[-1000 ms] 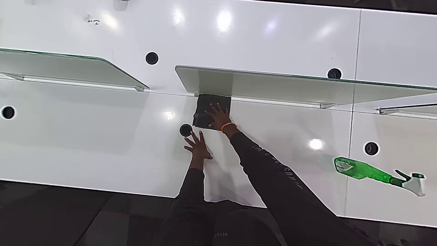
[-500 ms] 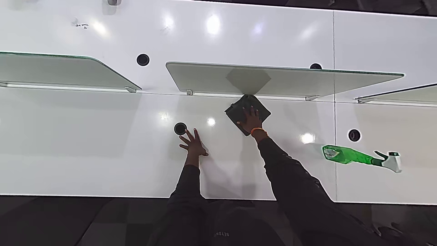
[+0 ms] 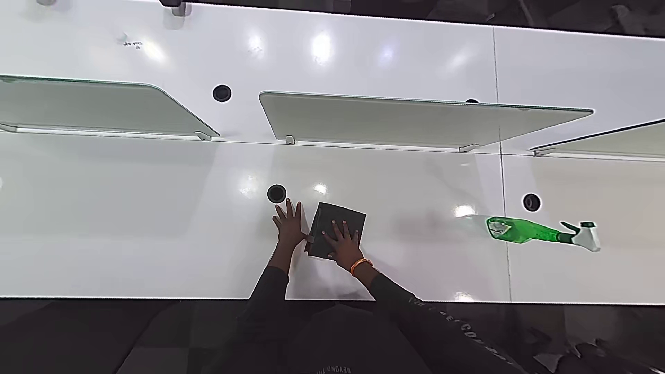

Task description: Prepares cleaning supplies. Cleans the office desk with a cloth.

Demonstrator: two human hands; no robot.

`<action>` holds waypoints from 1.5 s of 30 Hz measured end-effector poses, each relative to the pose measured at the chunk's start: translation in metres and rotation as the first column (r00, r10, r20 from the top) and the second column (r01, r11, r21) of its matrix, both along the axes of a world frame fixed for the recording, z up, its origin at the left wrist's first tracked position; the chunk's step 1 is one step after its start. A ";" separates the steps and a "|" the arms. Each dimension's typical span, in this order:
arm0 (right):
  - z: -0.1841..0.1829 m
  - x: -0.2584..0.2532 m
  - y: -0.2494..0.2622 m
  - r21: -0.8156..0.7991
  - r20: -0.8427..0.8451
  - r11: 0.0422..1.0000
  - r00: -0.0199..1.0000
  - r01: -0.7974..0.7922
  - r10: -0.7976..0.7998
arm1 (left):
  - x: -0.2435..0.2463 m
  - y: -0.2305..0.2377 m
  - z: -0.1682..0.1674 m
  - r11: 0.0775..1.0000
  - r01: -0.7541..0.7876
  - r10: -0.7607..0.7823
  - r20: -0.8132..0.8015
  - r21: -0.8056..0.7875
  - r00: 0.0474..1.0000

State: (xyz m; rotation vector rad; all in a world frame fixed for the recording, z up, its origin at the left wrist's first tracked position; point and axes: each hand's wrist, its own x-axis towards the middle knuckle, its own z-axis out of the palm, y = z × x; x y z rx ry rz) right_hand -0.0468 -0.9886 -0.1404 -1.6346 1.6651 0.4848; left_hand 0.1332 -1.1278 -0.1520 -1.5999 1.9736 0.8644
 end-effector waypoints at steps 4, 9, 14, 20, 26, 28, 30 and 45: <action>-0.002 0.000 -0.026 -0.010 0.009 1.000 1.000 -0.016 0.016 | 0.055 0.039 0.005 0.989 -0.134 0.138 0.064 -0.056 0.988; -0.002 -0.007 -0.101 -0.054 0.032 0.999 0.999 0.003 -0.001 | 0.100 0.081 0.001 0.957 -0.290 0.288 0.200 -0.022 0.936; -0.002 -0.010 -0.188 -0.121 -0.009 0.987 0.994 0.105 -0.107 | 0.120 0.101 -0.004 0.931 -0.366 0.356 0.250 -0.007 0.901; -0.009 -0.005 -0.240 -0.182 -0.037 0.960 0.974 0.214 -0.224 | 0.126 0.096 -0.014 0.949 -0.301 0.262 0.302 0.092 0.917; -0.006 -0.002 -0.250 -0.170 -0.052 0.959 0.970 0.227 -0.239 | 0.123 0.088 -0.019 0.928 -0.337 0.278 0.308 0.157 0.910; -0.007 -0.001 -0.247 -0.171 -0.056 0.959 0.970 0.224 -0.237 | 0.124 0.091 -0.019 0.924 -0.350 0.295 0.297 0.152 0.908; -0.008 -0.003 -0.244 -0.212 -0.048 0.951 0.969 0.227 -0.242 | 0.124 0.091 -0.019 0.926 -0.349 0.296 0.297 0.147 0.908; -0.010 0.013 -0.087 -0.213 0.048 0.973 0.995 0.091 -0.083 | 0.130 0.104 -0.026 0.912 -0.410 0.403 0.136 0.022 0.905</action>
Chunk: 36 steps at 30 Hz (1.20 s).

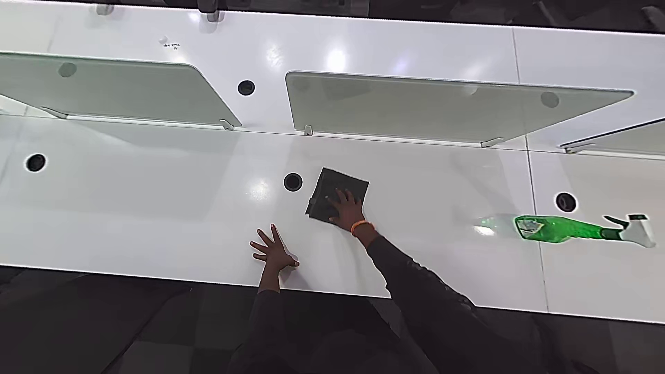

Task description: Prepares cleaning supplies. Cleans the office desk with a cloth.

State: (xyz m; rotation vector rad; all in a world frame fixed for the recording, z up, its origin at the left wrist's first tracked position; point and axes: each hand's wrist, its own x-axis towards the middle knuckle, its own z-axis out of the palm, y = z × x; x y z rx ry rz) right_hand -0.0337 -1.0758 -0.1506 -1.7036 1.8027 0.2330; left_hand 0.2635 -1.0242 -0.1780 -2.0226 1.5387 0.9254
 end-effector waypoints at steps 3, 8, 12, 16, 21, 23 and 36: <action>0.001 0.013 0.076 0.033 0.017 0.998 0.998 -0.053 0.053 | -0.001 0.000 0.002 1.000 -0.011 0.011 -0.022 -0.015 1.000; 0.005 0.033 0.177 0.121 0.001 0.980 0.988 -0.156 0.157 | -0.001 0.001 0.004 1.000 -0.020 0.020 -0.022 -0.014 1.000; -0.003 0.032 0.177 0.103 0.023 0.980 0.986 -0.169 0.168 | -0.001 0.000 0.005 1.000 -0.026 0.025 -0.026 -0.018 0.999; -0.008 0.025 0.129 0.084 0.059 0.984 0.987 -0.156 0.152 | 0.000 0.002 0.001 0.999 -0.027 0.026 -0.027 -0.032 0.999; -0.005 0.024 0.055 0.057 0.055 0.994 0.995 -0.088 0.085 | 0.003 0.004 -0.002 0.998 -0.035 0.032 -0.048 -0.060 0.998; -0.004 0.028 0.041 0.041 0.013 0.996 0.997 -0.079 0.079 | 0.002 0.003 -0.001 0.998 -0.029 0.027 -0.039 -0.061 0.999; -0.001 0.098 0.199 0.075 0.133 0.964 0.961 -0.254 0.243 | -0.001 0.001 -0.001 0.999 -0.008 0.009 0.014 -0.051 1.000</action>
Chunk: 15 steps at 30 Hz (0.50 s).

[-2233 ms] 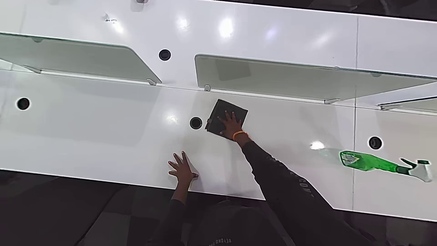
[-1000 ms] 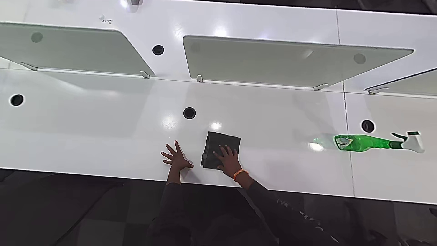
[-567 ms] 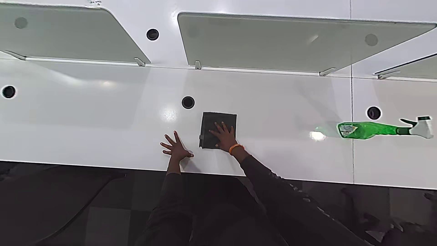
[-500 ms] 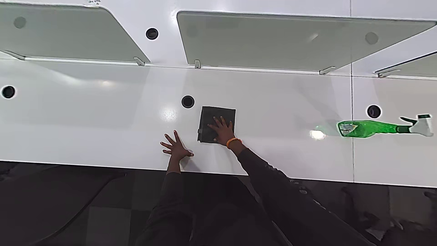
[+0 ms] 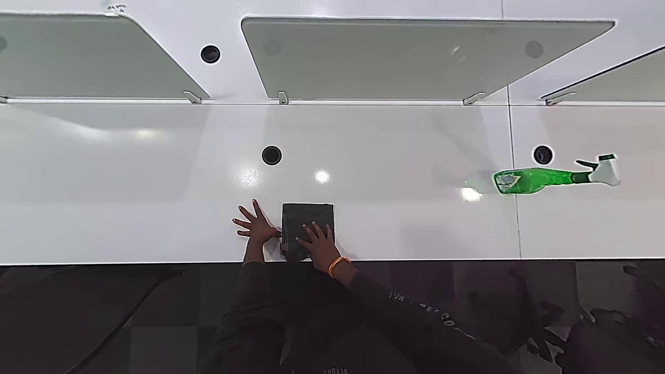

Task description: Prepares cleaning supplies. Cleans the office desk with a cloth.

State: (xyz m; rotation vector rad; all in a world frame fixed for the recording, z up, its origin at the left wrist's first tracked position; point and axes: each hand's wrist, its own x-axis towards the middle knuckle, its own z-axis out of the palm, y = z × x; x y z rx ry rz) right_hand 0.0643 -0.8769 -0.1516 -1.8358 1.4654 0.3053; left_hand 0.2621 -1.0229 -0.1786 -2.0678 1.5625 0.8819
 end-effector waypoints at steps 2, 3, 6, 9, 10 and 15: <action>-0.001 -0.012 0.020 -0.003 0.025 1.000 1.000 0.012 -0.012 | 0.001 0.000 0.001 1.000 -0.008 0.008 -0.008 -0.005 1.000; -0.002 -0.022 0.032 -0.011 0.033 1.000 0.999 0.024 -0.024 | 0.000 -0.001 0.003 1.000 -0.014 0.014 -0.018 -0.002 1.000; 0.001 -0.057 0.075 -0.029 -0.012 0.997 0.998 0.069 -0.069 | -0.004 -0.004 0.007 0.999 -0.014 0.014 -0.001 0.036 1.000; 0.001 -0.089 0.114 -0.055 -0.089 0.992 0.989 0.112 -0.116 | -0.006 -0.009 0.005 0.997 -0.002 -0.002 0.048 0.081 0.999; 0.001 -0.097 0.121 -0.054 -0.106 0.991 0.986 0.122 -0.127 | -0.007 -0.011 0.004 0.996 -0.003 -0.003 0.060 0.094 0.998; -0.007 -0.119 0.085 -0.019 -0.100 0.984 0.979 0.175 -0.176 | -0.013 -0.016 0.009 0.990 -0.004 -0.009 0.092 0.143 0.996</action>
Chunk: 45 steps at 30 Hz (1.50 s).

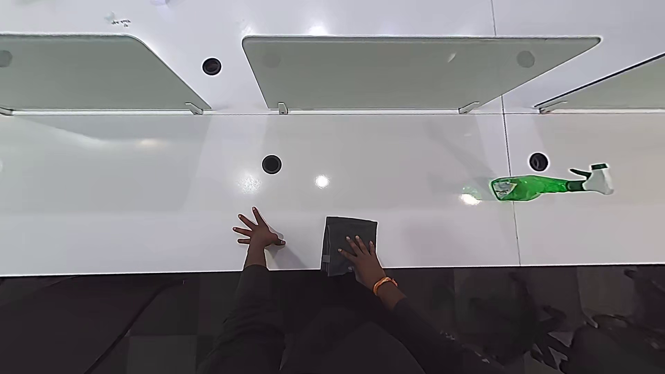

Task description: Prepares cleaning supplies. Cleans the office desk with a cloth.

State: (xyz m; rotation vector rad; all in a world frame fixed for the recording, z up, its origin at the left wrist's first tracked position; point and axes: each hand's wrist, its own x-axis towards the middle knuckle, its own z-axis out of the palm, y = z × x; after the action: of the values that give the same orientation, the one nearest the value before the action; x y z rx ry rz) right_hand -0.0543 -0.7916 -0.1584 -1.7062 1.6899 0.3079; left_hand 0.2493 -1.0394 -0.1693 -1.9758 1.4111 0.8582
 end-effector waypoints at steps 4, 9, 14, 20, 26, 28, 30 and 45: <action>-0.004 -0.026 -0.088 -0.087 0.023 0.990 0.994 0.113 -0.111 | 0.000 0.000 0.000 1.000 -0.002 0.002 0.000 0.005 1.000; -0.004 -0.048 -0.225 -0.119 -0.027 0.954 0.959 0.276 -0.281 | 0.000 -0.001 0.000 1.000 -0.006 0.006 -0.005 0.000 1.000; 0.004 -0.040 -0.281 -0.212 -0.035 0.918 0.936 0.334 -0.349 | 0.002 0.001 -0.005 1.000 -0.011 0.010 -0.011 -0.027 1.000; -0.005 -0.039 -0.261 -0.255 -0.048 0.923 0.950 0.288 -0.309 | -0.001 -0.004 -0.001 1.000 -0.015 0.015 0.001 -0.004 1.000; 0.010 -0.012 -0.159 -0.085 -0.019 0.979 0.982 0.183 -0.186 | 0.000 -0.005 -0.002 1.000 -0.029 0.029 -0.014 0.000 0.999; 0.012 -0.001 -0.111 -0.058 -0.002 0.991 0.992 0.122 -0.122 | 0.000 -0.005 -0.004 1.000 -0.026 0.026 -0.013 -0.012 1.000; 0.018 0.007 -0.073 -0.001 0.019 0.998 0.998 0.059 -0.059 | 0.000 -0.005 -0.003 1.000 -0.027 0.027 -0.014 -0.014 1.000; 0.013 0.040 -0.139 0.105 -0.127 0.983 0.982 0.153 -0.139 | -0.001 -0.005 0.002 0.998 -0.058 0.058 -0.039 -0.017 0.998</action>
State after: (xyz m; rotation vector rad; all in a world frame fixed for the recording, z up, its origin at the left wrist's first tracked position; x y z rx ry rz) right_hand -0.0142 -0.9308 -0.1453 -1.4973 1.8371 0.4358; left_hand 0.2482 -1.0448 -0.1674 -2.0324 1.3934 0.9174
